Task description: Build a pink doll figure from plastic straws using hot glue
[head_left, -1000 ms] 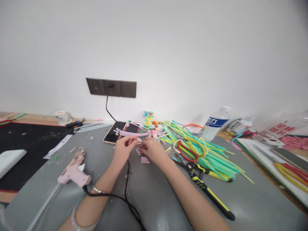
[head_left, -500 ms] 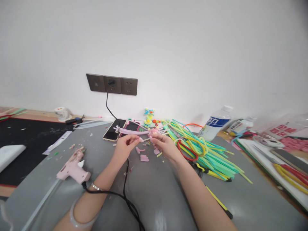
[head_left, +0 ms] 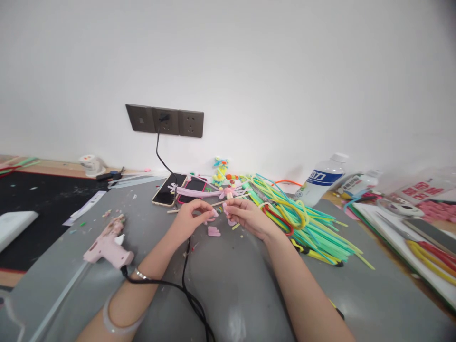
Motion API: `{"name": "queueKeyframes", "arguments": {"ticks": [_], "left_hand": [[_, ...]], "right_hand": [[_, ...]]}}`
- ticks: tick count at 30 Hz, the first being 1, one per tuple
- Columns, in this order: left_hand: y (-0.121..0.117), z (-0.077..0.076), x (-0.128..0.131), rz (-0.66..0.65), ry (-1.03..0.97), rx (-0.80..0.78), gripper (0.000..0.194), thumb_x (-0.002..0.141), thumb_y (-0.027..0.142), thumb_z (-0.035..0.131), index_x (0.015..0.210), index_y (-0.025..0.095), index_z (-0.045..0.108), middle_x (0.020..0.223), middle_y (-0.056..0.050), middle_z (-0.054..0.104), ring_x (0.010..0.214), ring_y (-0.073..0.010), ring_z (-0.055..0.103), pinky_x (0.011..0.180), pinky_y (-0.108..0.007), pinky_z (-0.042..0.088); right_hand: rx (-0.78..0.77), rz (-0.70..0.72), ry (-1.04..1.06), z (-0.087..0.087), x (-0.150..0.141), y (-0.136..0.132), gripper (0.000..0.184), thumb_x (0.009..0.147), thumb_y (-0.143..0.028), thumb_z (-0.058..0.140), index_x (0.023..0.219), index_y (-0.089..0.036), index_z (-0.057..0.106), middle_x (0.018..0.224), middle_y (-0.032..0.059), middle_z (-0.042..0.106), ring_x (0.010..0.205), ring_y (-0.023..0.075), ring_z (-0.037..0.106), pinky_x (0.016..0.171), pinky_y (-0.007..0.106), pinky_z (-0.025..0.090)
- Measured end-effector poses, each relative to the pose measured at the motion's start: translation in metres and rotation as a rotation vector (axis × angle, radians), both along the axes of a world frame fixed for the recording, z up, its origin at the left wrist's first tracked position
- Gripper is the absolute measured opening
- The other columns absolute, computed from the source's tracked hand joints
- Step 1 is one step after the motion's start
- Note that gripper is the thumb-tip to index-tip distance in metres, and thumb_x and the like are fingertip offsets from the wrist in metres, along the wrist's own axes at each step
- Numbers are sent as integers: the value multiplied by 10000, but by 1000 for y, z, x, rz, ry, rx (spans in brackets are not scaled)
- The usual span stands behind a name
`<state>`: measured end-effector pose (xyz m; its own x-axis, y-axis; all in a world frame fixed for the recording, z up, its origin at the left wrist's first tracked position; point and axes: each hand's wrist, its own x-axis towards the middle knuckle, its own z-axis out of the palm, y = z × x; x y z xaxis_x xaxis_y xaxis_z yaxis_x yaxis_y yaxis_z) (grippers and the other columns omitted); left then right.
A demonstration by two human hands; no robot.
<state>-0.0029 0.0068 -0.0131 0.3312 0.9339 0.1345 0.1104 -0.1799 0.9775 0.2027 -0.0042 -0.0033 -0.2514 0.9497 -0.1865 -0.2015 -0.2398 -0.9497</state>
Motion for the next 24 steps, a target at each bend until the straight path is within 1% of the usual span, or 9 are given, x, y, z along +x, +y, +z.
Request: {"name": "queueKeyframes", "arguments": {"ticks": [3, 6, 9, 13, 20, 24], "left_hand": [[1, -2, -1, -26, -4, -19, 202, 769, 356, 718, 811, 158, 708, 854, -44, 713, 704, -161, 682, 684, -278, 561], [1, -3, -2, -33, 8, -39, 206, 777, 350, 710, 829, 151, 710, 851, -53, 722, 739, -183, 712, 702, -288, 568], [1, -2, -1, -18, 11, -46, 192, 763, 335, 715, 808, 149, 705, 828, -59, 735, 739, -199, 726, 696, -294, 576], [0, 1, 0, 1, 13, -48, 181, 750, 327, 723, 791, 151, 707, 810, -62, 745, 693, -195, 722, 687, -306, 588], [0, 1, 0, 30, 3, -33, 199, 738, 347, 734, 767, 151, 711, 777, -59, 746, 651, -190, 705, 635, -300, 588], [0, 2, 0, 33, 17, -21, 211, 735, 352, 734, 775, 146, 715, 786, -63, 746, 669, -193, 708, 647, -299, 584]], "right_hand": [[55, -23, -89, -4, -1, 2, 378, 605, -393, 870, 822, -146, 684, 654, -20, 637, 572, 85, 551, 547, 209, 410], [136, -34, -213, -6, -3, 2, 364, 647, -429, 828, 820, -140, 689, 661, -19, 630, 562, 85, 526, 549, 221, 415], [198, -31, -301, -4, -4, 0, 354, 675, -451, 791, 801, -139, 681, 664, -22, 615, 553, 87, 511, 546, 231, 418], [243, -31, -335, -2, -7, -1, 339, 697, -460, 758, 785, -146, 662, 654, -20, 602, 547, 91, 498, 518, 224, 398], [372, -110, -439, -3, -14, -3, 272, 748, -429, 700, 767, -160, 665, 645, -3, 609, 541, 103, 462, 497, 228, 360], [428, -128, -487, -5, -19, -4, 226, 754, -392, 687, 769, -166, 692, 701, 19, 653, 569, 115, 473, 507, 233, 356]]}}
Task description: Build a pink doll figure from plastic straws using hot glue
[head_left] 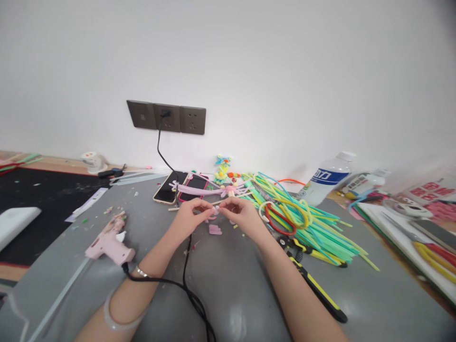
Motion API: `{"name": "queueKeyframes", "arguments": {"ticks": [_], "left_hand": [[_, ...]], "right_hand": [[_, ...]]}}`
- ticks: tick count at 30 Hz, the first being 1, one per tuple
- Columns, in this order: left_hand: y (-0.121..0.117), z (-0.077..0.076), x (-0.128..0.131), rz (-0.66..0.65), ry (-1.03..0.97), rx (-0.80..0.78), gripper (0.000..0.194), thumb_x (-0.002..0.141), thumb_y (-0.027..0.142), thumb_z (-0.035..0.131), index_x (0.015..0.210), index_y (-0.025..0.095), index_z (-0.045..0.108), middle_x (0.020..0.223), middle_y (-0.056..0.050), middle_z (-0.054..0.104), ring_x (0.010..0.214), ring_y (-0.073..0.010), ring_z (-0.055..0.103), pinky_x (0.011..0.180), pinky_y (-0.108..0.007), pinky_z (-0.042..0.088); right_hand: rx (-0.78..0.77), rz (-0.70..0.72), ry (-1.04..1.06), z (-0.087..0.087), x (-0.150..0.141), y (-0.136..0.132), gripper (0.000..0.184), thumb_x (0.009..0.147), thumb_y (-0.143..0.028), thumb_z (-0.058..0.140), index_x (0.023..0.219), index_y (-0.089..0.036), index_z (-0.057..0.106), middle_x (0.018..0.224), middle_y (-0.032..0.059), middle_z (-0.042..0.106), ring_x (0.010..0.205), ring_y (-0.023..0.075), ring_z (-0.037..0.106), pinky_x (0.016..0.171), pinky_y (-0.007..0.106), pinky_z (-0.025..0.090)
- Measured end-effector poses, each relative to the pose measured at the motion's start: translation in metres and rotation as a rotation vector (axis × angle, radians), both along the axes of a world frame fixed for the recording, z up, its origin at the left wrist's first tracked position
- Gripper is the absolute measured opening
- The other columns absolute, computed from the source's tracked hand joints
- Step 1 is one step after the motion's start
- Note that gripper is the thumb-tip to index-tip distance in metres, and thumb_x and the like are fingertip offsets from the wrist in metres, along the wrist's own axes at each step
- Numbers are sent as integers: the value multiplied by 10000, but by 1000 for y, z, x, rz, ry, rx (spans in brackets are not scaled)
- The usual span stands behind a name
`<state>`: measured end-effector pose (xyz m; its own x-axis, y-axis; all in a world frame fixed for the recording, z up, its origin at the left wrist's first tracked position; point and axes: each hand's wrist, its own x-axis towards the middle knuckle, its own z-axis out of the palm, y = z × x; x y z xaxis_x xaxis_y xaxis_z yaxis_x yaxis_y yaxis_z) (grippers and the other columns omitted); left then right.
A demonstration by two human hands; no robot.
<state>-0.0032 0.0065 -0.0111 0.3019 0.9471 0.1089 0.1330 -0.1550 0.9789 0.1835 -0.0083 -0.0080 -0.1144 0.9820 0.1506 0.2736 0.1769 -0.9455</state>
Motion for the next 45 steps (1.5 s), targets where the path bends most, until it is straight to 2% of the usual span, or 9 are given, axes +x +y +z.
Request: {"name": "queueKeyframes", "arguments": {"ticks": [12, 27, 39, 45], "left_hand": [[-1, 2, -1, 5, 12, 15, 218, 755, 355, 729, 787, 140, 737, 801, -73, 750, 668, -195, 705, 643, -301, 588], [0, -1, -1, 30, -8, 7, 195, 745, 339, 726, 762, 145, 718, 778, -50, 738, 629, -168, 687, 644, -290, 568], [-2, 3, 0, 38, 16, 8, 208, 751, 349, 728, 754, 142, 716, 761, -44, 730, 627, -164, 683, 634, -280, 563], [-3, 3, 0, 33, 11, -1, 201, 759, 343, 719, 763, 143, 721, 755, -44, 730, 635, -171, 694, 629, -280, 564]], "right_hand": [[26, -20, -23, -2, -3, -1, 231, 767, -389, 680, 780, -162, 721, 709, 27, 680, 579, 121, 481, 527, 235, 372], [16, 6, -32, 4, -2, -3, 210, 802, -360, 658, 796, -163, 730, 692, 14, 662, 586, 123, 478, 553, 248, 359], [14, 34, 73, 1, -4, -2, 171, 767, -336, 673, 775, -169, 708, 724, 31, 712, 644, 155, 602, 618, 269, 441], [27, 9, 80, -4, -6, -1, 163, 763, -339, 689, 775, -178, 705, 713, 27, 711, 624, 155, 609, 602, 271, 457]]}}
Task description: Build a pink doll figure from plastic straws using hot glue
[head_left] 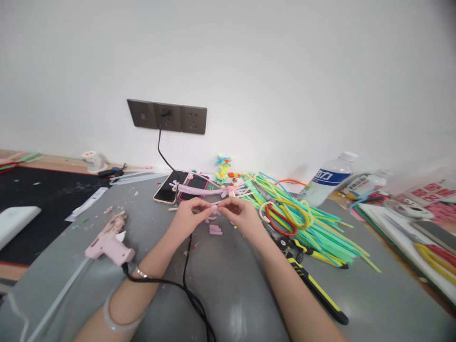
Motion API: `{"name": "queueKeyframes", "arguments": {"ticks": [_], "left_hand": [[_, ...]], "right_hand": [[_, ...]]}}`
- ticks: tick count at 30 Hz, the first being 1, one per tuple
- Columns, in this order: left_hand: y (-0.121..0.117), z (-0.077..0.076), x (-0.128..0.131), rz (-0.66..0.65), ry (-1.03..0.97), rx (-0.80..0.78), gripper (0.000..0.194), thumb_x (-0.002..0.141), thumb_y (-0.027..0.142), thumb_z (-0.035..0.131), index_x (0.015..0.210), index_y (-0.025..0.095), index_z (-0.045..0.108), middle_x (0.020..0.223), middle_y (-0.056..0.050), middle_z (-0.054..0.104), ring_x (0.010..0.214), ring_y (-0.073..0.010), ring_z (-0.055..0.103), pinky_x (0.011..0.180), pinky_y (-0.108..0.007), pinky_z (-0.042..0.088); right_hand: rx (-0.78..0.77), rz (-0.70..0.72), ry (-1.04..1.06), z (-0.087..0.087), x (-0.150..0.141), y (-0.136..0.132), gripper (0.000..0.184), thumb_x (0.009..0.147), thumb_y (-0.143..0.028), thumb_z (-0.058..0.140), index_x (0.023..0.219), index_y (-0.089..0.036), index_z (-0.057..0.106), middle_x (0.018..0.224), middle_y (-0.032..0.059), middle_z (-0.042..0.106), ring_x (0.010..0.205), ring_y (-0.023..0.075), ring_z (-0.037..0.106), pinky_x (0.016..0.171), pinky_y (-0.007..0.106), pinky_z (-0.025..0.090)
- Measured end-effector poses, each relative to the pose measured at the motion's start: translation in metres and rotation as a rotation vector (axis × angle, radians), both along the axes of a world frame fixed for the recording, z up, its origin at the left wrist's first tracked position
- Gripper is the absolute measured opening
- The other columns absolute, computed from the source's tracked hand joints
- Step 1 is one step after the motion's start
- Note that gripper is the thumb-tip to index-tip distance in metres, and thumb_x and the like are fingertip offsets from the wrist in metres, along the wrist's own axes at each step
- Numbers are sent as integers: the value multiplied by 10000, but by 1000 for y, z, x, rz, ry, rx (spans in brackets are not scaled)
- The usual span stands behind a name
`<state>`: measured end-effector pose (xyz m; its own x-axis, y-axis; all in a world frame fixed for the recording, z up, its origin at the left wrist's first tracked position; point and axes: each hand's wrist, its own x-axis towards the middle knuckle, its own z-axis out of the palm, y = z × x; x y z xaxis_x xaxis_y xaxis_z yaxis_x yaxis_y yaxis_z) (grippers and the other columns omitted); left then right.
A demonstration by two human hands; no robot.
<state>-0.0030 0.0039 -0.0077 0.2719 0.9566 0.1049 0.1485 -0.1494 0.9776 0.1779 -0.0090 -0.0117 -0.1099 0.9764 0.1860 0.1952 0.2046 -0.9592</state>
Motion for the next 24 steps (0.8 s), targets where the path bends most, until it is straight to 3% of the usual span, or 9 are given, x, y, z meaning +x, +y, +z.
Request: {"name": "queueKeyframes", "arguments": {"ticks": [24], "left_hand": [[2, -4, -1, 34, -8, 67, 218, 761, 370, 715, 724, 156, 725, 741, -41, 719, 604, -160, 672, 555, -252, 509]], "right_hand": [[14, -78, 10, -2, -8, -2, 182, 745, -346, 683, 764, -165, 686, 715, 50, 700, 616, 165, 604, 612, 293, 471]]}}
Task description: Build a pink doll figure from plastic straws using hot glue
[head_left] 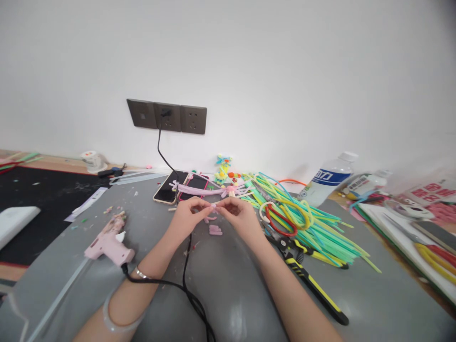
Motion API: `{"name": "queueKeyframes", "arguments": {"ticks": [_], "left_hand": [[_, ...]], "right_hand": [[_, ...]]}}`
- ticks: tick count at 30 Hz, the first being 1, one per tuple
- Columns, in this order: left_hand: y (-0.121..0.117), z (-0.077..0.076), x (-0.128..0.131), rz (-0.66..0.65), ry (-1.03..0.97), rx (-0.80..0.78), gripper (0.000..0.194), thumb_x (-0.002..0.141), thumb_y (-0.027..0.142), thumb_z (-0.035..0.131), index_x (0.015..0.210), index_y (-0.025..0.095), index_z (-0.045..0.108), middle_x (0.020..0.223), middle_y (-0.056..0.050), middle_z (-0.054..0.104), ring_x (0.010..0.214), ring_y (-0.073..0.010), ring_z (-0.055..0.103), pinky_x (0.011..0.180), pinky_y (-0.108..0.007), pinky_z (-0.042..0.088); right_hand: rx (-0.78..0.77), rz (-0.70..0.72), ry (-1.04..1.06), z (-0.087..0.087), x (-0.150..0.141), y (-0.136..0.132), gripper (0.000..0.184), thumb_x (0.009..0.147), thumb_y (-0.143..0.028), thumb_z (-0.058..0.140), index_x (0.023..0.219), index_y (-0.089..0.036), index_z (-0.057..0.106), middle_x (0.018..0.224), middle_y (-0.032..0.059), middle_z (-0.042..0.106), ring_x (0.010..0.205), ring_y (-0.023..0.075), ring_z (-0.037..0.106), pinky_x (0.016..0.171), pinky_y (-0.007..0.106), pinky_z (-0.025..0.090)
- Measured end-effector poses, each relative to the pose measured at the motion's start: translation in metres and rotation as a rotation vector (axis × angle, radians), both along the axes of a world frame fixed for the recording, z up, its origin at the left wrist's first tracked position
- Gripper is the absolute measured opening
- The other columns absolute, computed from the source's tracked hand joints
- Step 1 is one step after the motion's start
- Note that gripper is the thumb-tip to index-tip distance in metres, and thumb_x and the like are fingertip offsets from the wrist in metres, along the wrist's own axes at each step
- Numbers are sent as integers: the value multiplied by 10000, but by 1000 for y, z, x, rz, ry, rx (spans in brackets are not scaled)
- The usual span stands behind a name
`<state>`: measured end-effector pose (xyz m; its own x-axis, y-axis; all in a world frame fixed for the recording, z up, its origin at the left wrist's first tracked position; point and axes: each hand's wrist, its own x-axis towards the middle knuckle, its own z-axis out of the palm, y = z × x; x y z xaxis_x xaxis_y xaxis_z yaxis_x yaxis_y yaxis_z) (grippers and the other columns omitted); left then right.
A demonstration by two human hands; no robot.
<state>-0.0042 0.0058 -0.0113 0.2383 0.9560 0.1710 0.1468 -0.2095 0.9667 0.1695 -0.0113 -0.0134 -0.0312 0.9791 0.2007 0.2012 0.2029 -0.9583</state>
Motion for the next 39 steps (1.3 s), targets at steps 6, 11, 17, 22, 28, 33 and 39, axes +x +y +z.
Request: {"name": "queueKeyframes", "arguments": {"ticks": [6, 11, 17, 22, 28, 33, 39], "left_hand": [[0, -1, 0, 1, 5, -3, 241, 756, 391, 723, 727, 152, 728, 741, -39, 709, 592, -150, 651, 589, -265, 517], [1, 2, 0, 3, 6, -5, 232, 752, 384, 714, 709, 157, 716, 730, -31, 701, 583, -144, 635, 585, -264, 506], [0, 2, 0, 36, 18, 14, 234, 740, 390, 717, 694, 161, 714, 713, -32, 705, 577, -144, 617, 560, -257, 465], [2, 0, -1, 31, 26, 36, 243, 743, 404, 717, 701, 165, 728, 724, -34, 709, 588, -148, 619, 557, -258, 463], [1, 2, -1, 43, 49, 37, 245, 741, 403, 721, 699, 162, 735, 720, -39, 710, 640, -160, 627, 584, -258, 463], [1, 2, 0, 31, 21, 12, 238, 743, 393, 721, 711, 158, 736, 743, -38, 703, 593, -141, 614, 559, -255, 452], [2, 0, -1, 34, 27, 25, 221, 740, 378, 731, 707, 159, 739, 737, -35, 694, 632, -150, 625, 574, -253, 459]], "right_hand": [[11, -11, -3, 1, 0, -1, 178, 750, -351, 694, 750, -173, 686, 693, 35, 693, 604, 155, 594, 594, 276, 467], [12, -19, 23, 1, -1, -1, 188, 746, -355, 700, 752, -168, 689, 698, 37, 692, 606, 154, 597, 593, 273, 476], [6, -23, 17, 4, -2, -2, 181, 746, -352, 700, 739, -172, 679, 690, 36, 689, 598, 152, 592, 589, 272, 476], [16, -24, 4, 5, -1, -2, 179, 752, -355, 700, 741, -178, 676, 691, 36, 689, 603, 156, 593, 587, 274, 474], [19, -18, 18, 3, -1, -2, 181, 748, -355, 693, 746, -176, 674, 688, 31, 679, 600, 152, 581, 591, 276, 463], [13, -17, 26, 3, -2, -1, 188, 743, -360, 696, 749, -173, 670, 692, 30, 673, 598, 150, 575, 591, 279, 461], [26, -16, 30, 2, -2, -1, 185, 747, -362, 700, 745, -180, 666, 690, 33, 684, 603, 154, 584, 592, 280, 476]]}}
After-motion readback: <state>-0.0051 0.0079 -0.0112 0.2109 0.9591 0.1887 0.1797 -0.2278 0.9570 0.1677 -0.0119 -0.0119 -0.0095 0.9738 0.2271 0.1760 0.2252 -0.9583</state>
